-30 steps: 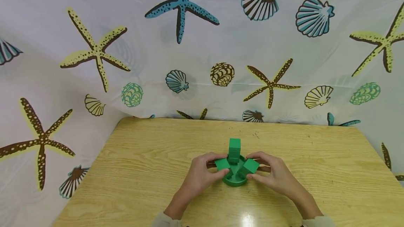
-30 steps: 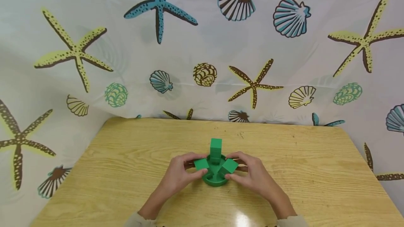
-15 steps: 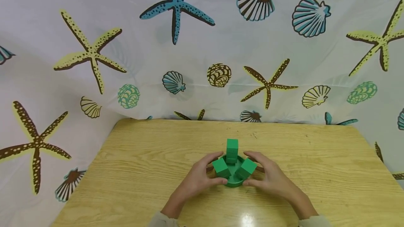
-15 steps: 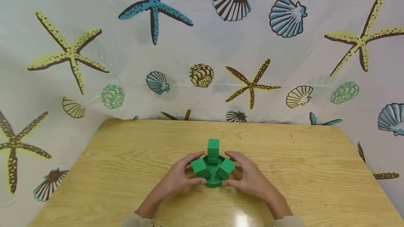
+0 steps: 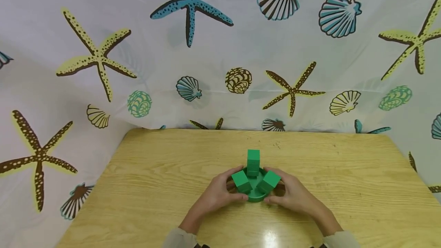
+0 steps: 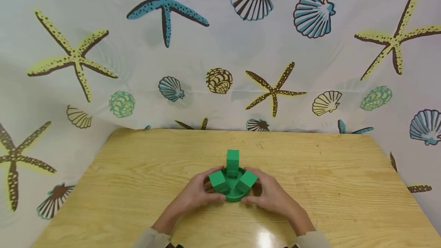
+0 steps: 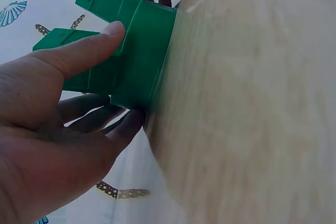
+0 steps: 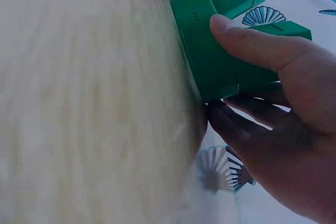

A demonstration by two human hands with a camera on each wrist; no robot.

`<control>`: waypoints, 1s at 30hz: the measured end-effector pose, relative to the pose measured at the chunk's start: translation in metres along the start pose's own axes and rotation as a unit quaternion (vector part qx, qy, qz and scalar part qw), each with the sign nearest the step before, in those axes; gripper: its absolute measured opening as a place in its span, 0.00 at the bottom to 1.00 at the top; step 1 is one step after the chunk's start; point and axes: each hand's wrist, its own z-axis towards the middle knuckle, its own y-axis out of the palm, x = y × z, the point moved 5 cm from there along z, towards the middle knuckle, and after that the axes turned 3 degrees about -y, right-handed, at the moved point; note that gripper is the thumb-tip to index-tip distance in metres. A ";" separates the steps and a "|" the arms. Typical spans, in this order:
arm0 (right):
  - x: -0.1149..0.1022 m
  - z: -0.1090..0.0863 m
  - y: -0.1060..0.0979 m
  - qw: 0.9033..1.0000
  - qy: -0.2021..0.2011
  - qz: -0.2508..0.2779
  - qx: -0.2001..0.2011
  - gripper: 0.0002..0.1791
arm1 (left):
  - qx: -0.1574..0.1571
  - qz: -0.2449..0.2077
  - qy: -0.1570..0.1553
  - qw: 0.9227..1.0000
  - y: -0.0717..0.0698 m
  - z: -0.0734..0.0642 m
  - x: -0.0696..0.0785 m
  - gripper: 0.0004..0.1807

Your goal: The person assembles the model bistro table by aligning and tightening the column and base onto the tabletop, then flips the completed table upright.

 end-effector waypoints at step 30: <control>-0.023 0.004 -0.020 0.990 -0.005 0.117 0.081 0.28 | 0.083 -0.083 0.016 0.993 -0.022 -0.004 0.053 0.27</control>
